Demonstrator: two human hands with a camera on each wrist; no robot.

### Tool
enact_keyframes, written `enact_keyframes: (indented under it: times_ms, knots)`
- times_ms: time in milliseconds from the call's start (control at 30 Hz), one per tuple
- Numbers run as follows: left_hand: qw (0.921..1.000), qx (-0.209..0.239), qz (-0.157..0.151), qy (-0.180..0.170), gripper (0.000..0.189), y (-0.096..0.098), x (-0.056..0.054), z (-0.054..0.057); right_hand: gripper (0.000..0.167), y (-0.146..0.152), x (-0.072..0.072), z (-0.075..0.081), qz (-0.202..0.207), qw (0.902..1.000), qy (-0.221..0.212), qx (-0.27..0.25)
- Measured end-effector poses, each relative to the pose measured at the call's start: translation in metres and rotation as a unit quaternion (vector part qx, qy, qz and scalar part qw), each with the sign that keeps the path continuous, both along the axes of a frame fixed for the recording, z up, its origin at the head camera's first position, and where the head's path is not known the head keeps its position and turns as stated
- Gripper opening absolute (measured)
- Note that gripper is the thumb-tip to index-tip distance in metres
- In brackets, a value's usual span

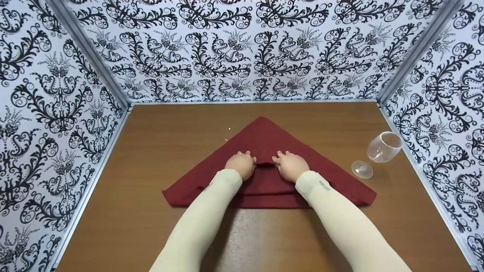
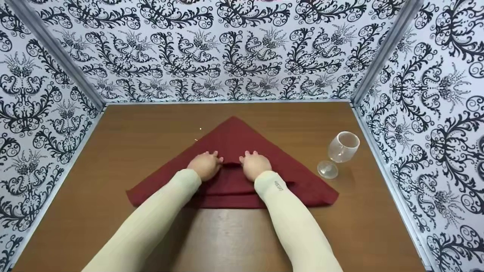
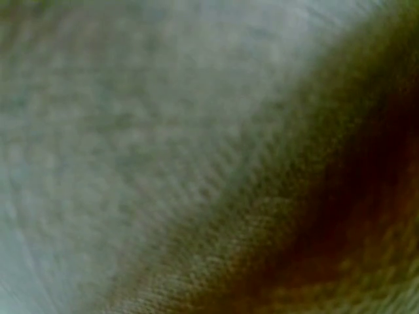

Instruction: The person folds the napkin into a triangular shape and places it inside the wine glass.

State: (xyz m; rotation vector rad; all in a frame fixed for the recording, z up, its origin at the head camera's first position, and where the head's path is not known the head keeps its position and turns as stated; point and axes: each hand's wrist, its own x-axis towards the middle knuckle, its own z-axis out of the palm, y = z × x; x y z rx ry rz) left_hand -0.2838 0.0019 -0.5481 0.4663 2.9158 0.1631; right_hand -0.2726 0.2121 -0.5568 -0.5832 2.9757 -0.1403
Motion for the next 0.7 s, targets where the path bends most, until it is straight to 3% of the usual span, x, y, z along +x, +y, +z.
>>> enact_keyframes:
  times_ms: [267,700]
  knots:
    - [0.9998,0.014,0.013,-0.001,0.054,0.001,0.005,0.002,0.039,0.000,0.003,0.001,-0.001,1.0000,-0.006,-0.003]
    - [0.9998,0.006,-0.004,0.018,0.046,-0.001,0.014,0.005,0.038,-0.002,0.010,0.002,0.002,1.0000,0.008,0.001]
